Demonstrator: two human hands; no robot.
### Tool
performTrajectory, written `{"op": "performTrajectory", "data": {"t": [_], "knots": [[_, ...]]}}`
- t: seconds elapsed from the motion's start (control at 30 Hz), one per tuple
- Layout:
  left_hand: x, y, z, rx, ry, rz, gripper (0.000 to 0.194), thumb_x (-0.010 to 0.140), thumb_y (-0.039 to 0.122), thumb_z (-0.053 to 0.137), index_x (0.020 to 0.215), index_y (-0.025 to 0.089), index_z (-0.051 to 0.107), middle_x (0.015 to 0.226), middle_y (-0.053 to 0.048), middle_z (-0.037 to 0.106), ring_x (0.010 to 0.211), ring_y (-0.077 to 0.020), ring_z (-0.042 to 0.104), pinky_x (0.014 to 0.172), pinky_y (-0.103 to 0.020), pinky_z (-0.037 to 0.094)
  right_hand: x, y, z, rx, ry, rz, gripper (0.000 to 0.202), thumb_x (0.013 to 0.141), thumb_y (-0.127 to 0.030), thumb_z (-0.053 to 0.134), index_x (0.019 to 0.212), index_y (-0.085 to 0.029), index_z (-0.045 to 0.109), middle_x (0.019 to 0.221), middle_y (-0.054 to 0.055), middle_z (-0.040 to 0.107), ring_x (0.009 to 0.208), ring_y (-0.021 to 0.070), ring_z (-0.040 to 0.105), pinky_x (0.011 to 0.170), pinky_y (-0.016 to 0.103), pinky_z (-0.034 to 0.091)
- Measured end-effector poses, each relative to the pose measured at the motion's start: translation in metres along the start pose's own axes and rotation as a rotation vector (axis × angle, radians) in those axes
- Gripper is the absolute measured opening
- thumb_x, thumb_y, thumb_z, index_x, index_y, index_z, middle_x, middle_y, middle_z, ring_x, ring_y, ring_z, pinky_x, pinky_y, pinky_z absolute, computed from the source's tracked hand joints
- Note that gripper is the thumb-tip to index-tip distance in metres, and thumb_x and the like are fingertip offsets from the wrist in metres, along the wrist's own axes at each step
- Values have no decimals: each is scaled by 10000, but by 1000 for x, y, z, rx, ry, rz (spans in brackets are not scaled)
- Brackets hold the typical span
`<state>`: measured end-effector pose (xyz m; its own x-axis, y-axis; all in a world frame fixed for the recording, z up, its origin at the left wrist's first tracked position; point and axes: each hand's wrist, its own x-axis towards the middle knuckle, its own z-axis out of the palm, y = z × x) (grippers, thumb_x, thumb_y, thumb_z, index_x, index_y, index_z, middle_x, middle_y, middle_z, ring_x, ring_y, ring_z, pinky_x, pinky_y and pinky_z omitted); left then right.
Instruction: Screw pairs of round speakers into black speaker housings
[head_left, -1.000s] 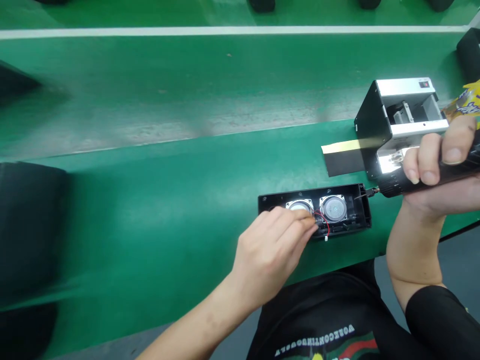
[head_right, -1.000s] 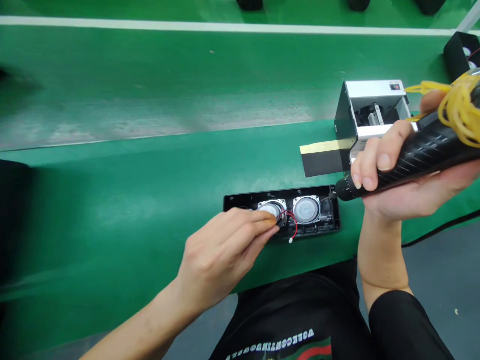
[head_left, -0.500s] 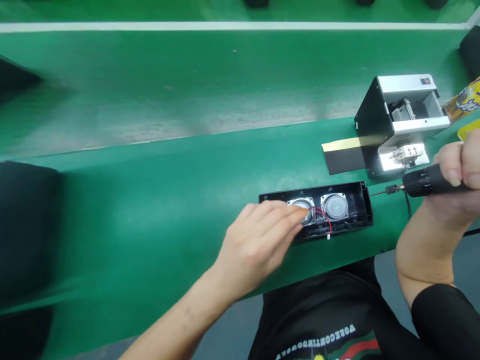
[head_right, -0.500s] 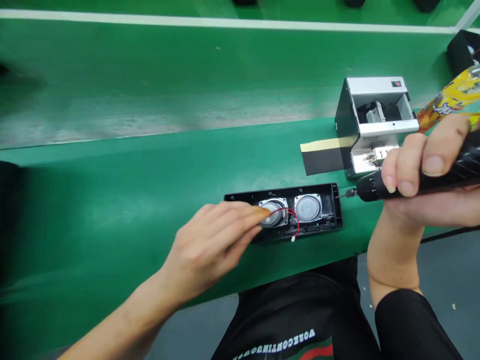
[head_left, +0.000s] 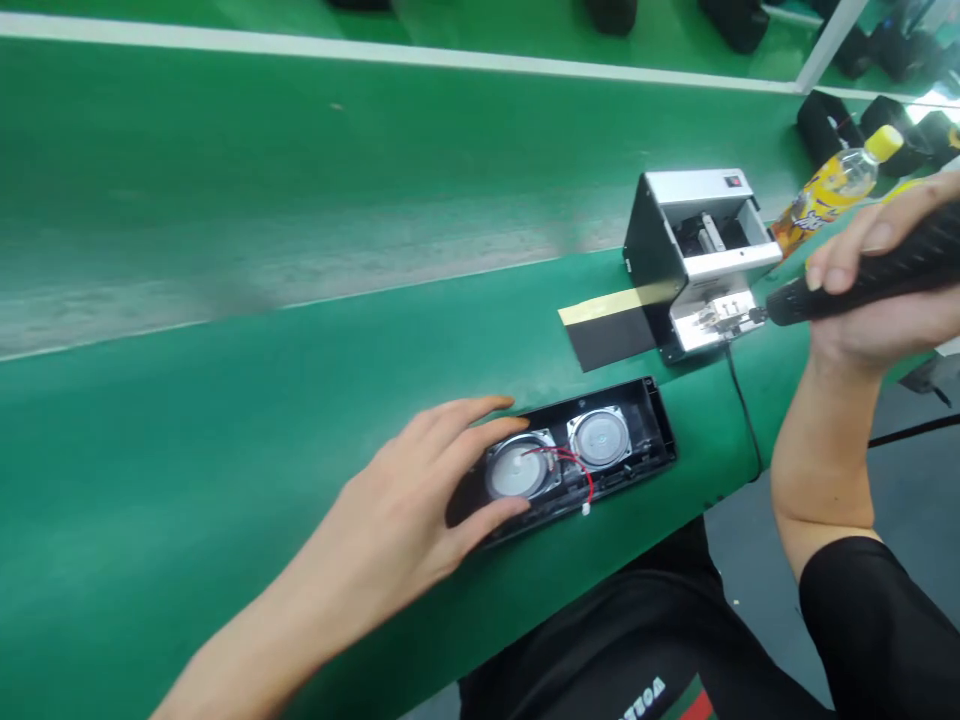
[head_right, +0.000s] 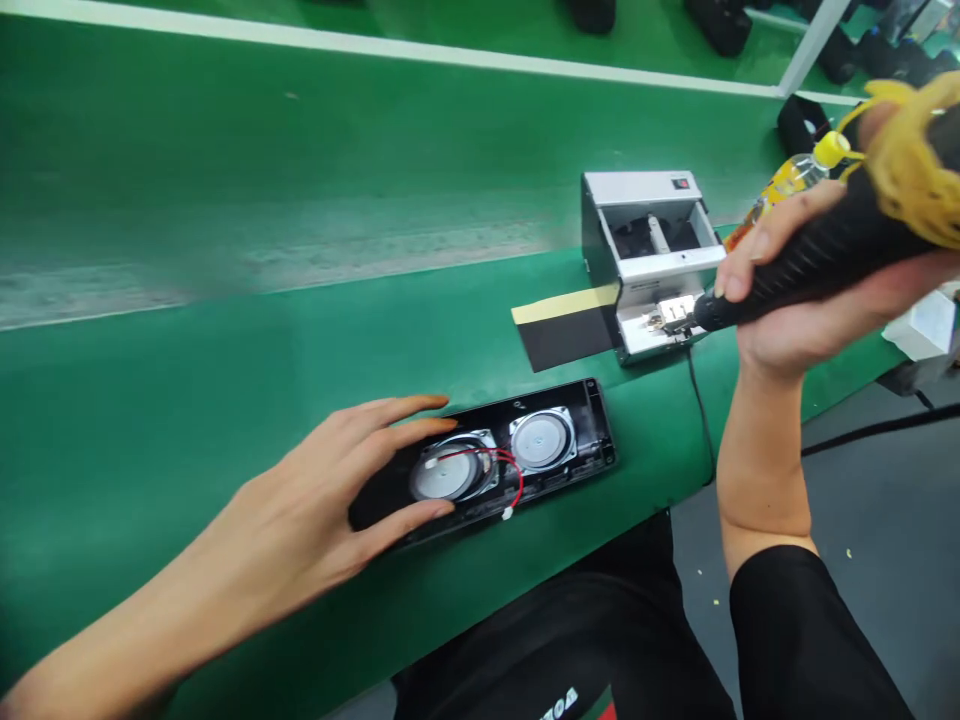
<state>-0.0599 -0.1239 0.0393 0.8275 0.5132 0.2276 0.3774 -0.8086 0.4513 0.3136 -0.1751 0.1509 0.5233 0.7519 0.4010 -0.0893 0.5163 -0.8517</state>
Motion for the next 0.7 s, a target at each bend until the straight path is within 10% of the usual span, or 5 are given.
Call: {"op": "performTrajectory", "data": {"t": [0.13, 0.53, 0.7], "knots": [[2, -4, 3, 8, 12, 11, 510, 1065, 673, 540, 1408, 308, 633, 1445, -104, 735, 1261, -368, 734, 1028, -547, 652, 0, 8, 5, -52, 105, -540, 561, 1096, -678, 455, 861, -216, 671, 644, -37, 465, 380, 28, 440, 381, 148, 319], [4, -4, 4, 85, 65, 112, 362, 1105, 585, 501, 1291, 325, 673, 1395, -97, 740, 1167, -355, 748, 897, -555, 691, -2, 25, -7, -455, 122, -345, 702, 954, -924, 435, 710, -268, 491, 639, -8, 416, 415, 136, 364, 414, 329, 271], [3, -4, 6, 109, 38, 119, 375, 1108, 573, 505, 1324, 297, 638, 1432, -130, 718, 1193, -379, 734, 893, -592, 691, -3, 26, -16, -264, 28, -345, 659, 978, -871, 512, 712, -271, 562, 591, -22, 419, 393, 110, 390, 384, 305, 233]]}}
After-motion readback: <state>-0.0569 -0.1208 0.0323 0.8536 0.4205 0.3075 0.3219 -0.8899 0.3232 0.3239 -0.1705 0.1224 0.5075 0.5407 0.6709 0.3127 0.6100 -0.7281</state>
